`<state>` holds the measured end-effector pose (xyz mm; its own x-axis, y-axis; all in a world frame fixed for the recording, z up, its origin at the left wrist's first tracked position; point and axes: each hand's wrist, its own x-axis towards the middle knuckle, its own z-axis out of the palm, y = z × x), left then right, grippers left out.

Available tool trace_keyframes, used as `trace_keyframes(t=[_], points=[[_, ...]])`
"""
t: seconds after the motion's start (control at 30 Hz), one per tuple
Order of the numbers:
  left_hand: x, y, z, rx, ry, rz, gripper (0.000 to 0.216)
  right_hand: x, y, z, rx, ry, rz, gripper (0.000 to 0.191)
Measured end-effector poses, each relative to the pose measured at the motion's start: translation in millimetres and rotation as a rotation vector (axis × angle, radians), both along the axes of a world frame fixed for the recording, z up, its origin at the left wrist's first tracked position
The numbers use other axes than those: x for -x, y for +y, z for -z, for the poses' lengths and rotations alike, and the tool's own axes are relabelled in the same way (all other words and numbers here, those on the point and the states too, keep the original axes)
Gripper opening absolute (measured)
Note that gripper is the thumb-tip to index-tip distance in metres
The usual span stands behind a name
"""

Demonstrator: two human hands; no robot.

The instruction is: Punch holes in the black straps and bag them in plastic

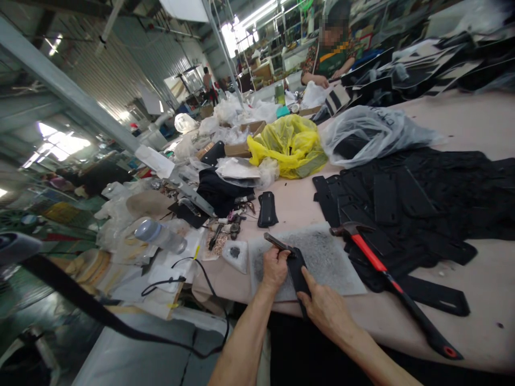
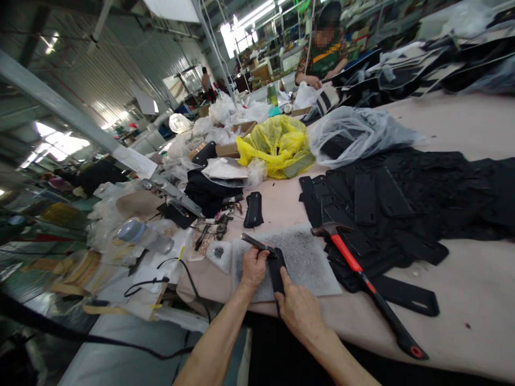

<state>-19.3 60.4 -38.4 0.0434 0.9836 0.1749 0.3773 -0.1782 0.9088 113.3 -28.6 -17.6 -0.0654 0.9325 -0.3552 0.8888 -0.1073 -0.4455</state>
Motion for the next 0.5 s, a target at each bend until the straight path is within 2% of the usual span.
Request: trace_keyframes(t=[0.23, 0.5], points=[[-2, 0, 4.3, -0.098, 0.100, 0.068, 0.018, 0, 0, -2.0, 0.007, -0.007, -0.036, 0.061], [-7, 2, 11.0, -0.191, 0.385, 0.083, 0.013, -8, -1, -8.3, -0.025, 0.034, -0.081, 0.058]])
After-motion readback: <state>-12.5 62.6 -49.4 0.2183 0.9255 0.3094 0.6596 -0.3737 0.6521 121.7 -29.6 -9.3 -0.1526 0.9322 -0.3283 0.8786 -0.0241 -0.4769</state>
